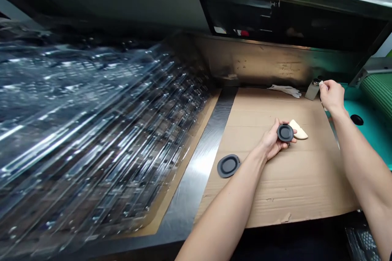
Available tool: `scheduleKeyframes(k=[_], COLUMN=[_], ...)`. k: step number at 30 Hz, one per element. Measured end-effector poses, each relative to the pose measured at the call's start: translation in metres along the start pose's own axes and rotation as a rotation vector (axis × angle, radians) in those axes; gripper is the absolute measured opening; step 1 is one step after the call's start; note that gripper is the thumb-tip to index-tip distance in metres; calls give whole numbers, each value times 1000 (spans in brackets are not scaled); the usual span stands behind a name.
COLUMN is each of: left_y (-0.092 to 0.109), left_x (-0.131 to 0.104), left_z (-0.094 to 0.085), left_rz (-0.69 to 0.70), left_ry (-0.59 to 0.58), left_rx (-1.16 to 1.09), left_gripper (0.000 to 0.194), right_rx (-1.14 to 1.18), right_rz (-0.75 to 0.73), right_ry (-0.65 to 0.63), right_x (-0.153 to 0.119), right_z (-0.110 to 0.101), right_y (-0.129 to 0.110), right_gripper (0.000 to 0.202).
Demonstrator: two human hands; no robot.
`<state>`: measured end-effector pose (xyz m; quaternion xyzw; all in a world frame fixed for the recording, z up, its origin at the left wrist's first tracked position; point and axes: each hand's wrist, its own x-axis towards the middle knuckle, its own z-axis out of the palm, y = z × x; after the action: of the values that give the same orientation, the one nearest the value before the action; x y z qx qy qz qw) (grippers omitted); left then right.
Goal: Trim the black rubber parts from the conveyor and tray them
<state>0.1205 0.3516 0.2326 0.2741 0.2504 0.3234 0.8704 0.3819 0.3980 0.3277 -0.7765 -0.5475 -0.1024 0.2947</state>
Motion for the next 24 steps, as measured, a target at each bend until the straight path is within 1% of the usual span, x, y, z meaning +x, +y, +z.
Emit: scheduleKeyframes(k=[2, 4, 6, 9, 11, 14, 17, 19, 24], left_y=[-1, 0, 2, 5, 5, 2, 1, 1, 4], left_x=[0, -1, -2, -2, -1, 2, 3, 3, 2], left_z=[1, 3, 3, 2, 1, -1, -1, 0, 2], left_rz=[4, -6, -19, -29, -32, -24, -13, -7, -25], left_ry=[-7, -12, -24, -44, -45, -30, -41, -47, -35], left_rx=[-8, -19, -31, -58, -78, -116, -125, -117, -118], left_gripper=[40, 43, 47, 47, 42, 30, 26, 27, 28], right_rx=[-79, -150, -224, -345, -400, -452, -489, -487, -470], right_rz=[28, 20, -19, -76, -100, -98, -96, -101, -92], right_ry=[-59, -145, -244, -372, -431, -500, -562, -577, -568], right_x=[37, 67, 91, 113, 122, 131, 136, 138, 138], right_z=[-1, -1, 1, 5, 7, 9, 8, 7, 7], right_y=[3, 7, 10, 11, 9, 6, 3, 2, 0], right_gripper=[34, 31, 27, 23, 22, 19, 16, 13, 9])
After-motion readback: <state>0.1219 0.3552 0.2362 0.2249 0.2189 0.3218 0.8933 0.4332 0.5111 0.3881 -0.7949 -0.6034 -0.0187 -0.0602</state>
